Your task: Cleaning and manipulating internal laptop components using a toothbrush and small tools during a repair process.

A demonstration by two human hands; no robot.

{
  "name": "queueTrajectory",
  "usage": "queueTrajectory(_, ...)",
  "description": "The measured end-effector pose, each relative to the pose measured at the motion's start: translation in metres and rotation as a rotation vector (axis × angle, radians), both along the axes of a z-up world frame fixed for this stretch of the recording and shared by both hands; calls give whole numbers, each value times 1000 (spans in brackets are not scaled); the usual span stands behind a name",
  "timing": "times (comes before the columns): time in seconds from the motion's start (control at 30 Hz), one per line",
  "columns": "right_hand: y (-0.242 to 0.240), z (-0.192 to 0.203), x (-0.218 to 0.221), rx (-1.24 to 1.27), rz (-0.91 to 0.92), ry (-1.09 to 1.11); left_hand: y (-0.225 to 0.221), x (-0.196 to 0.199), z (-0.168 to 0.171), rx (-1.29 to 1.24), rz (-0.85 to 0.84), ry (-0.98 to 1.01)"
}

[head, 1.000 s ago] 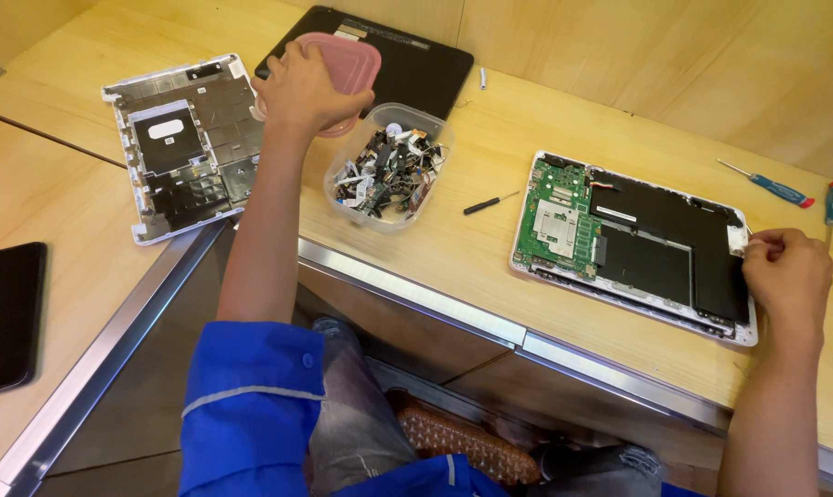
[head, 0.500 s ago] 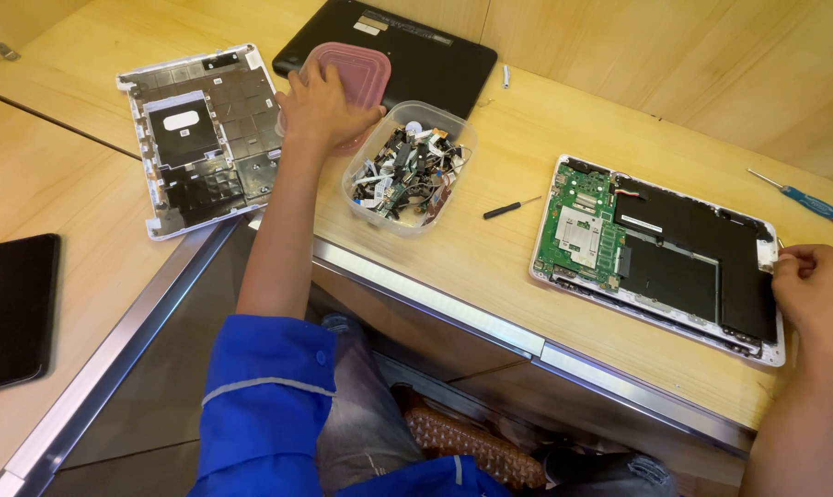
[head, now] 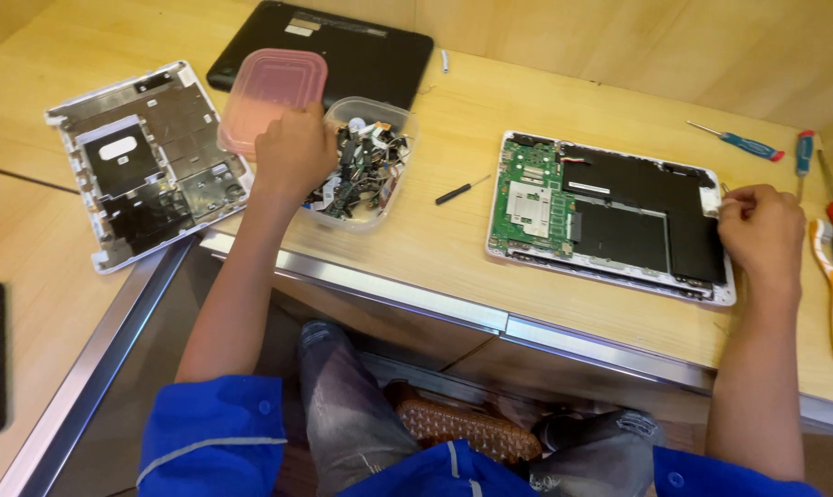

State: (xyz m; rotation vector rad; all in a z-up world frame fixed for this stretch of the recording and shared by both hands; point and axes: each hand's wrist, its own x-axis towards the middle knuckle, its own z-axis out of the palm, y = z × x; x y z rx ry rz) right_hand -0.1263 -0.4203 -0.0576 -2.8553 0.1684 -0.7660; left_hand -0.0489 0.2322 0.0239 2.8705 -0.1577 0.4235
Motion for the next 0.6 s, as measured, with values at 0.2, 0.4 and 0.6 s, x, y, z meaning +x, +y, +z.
queueTrajectory(0.2, 21, 18, -8, 99, -22, 38, -17, -20, 3, -57, -12, 63)
queueTrajectory(0.4, -5, -3, 0, -36, 29, -2, 1, -38, 36, -133, 71, 90)
queueTrajectory(0.6, 0, 0, -2, 89, 47, -2, 31, -53, 31, -148, 104, 50)
